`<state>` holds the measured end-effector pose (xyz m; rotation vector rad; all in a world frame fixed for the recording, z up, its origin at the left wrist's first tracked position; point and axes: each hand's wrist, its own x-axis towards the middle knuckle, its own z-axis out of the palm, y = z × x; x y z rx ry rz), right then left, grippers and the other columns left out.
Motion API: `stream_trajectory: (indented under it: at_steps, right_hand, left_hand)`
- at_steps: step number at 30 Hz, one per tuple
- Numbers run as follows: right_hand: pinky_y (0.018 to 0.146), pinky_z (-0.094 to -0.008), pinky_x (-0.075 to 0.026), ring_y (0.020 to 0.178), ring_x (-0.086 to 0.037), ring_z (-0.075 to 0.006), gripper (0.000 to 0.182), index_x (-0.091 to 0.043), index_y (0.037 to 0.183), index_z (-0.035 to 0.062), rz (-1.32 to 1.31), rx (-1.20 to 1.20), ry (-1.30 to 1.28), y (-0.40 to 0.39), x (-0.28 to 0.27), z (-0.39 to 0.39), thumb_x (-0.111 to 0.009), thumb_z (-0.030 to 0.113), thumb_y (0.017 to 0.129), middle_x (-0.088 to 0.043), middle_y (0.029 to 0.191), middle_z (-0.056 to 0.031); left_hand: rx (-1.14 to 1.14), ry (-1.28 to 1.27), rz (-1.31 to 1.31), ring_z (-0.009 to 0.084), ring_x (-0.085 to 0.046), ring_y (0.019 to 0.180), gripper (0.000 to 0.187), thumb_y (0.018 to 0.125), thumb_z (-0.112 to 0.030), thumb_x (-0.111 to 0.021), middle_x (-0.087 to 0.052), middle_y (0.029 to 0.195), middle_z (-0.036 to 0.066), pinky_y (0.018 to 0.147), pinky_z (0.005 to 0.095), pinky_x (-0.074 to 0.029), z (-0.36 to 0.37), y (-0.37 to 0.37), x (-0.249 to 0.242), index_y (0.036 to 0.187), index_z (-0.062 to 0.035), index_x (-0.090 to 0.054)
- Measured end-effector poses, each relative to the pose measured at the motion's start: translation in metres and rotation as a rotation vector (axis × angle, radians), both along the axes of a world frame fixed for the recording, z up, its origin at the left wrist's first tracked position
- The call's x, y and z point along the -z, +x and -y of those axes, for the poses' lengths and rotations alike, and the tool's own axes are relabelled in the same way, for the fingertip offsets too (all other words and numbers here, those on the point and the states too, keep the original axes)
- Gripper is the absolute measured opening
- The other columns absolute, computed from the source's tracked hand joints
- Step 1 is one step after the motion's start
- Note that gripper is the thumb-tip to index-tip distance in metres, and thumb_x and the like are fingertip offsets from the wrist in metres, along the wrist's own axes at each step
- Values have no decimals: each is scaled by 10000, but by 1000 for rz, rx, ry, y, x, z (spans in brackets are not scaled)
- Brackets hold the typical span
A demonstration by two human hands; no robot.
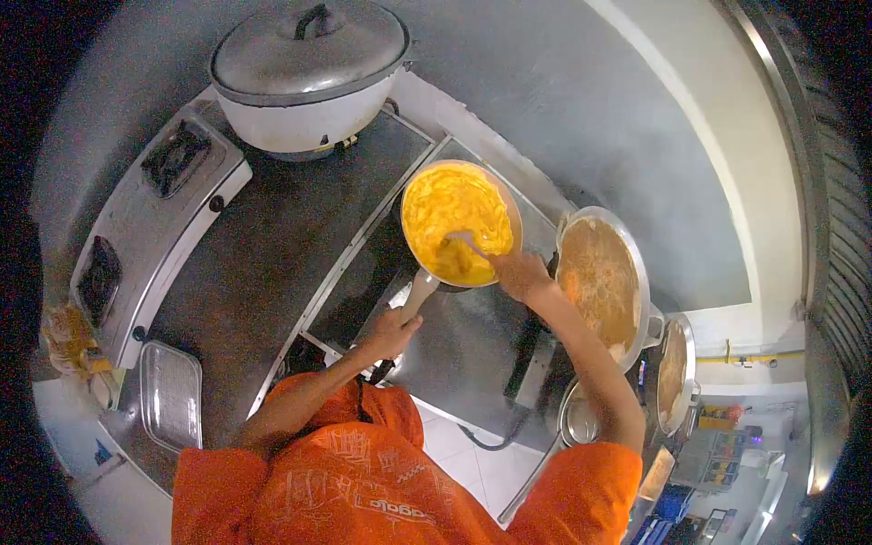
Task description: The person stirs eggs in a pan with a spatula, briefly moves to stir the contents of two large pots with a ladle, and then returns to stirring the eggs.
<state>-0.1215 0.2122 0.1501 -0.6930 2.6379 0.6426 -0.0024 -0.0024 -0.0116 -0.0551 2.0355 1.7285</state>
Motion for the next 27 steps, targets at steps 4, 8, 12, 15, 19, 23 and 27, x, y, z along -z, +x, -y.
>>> stream_trajectory:
  at_steps: [4,8,12,15,19,23,27]
  right_hand:
    - [728,-431,-553,909,-663,-322,444,-501,1298,180,-7,30,18,-38,19,22,-495,97,862,-671,984,-143]
    - [743,-414,-547,919,-664,-289,227,-651,1014,43,-9,34,26,-64,14,34,-491,132,880,-672,982,-158]
    - [717,-415,-529,814,-667,-308,186,-656,942,48,12,-58,79,-118,36,-8,-506,122,861,-672,909,-176]
    - [706,-423,-505,796,-656,-306,219,-660,952,26,120,-98,122,-104,-19,-13,-507,165,883,-666,860,-180]
    - [663,-404,-498,700,-653,-269,268,-656,1023,25,214,-75,-180,-33,-124,13,-510,217,905,-648,767,-170]
    - [652,-386,-500,639,-646,-260,302,-658,1039,33,438,-62,-295,-20,-114,37,-489,254,918,-650,764,-160]
    - [673,-405,-508,742,-653,-305,319,-662,1006,35,315,-143,-325,-45,-13,31,-448,258,926,-660,865,-174]
  left_hand:
    - [-7,-34,-131,223,-573,470,346,936,-335,-543,-531,552,79,462,377,-451,-2,0,10,896,8,-557]
    - [40,44,65,184,-541,416,330,948,-327,-531,-522,551,68,394,336,-403,1,-1,-4,905,0,-528]
    - [33,49,85,189,-547,418,345,944,-335,-536,-542,574,78,407,343,-417,2,1,-8,918,8,-530]
    - [34,-14,-44,203,-556,431,372,936,-353,-540,-563,593,88,451,362,-458,2,-1,1,941,19,-537]
    - [72,-26,92,201,-555,433,368,937,-366,-524,-555,586,82,451,359,-469,11,-1,-27,933,2,-539]
    - [76,47,83,184,-537,411,347,942,-362,-516,-519,553,58,400,335,-442,7,-1,-16,901,-18,-523]
    - [36,89,80,170,-508,379,321,943,-338,-522,-476,513,34,364,317,-418,3,0,-5,888,-23,-502]
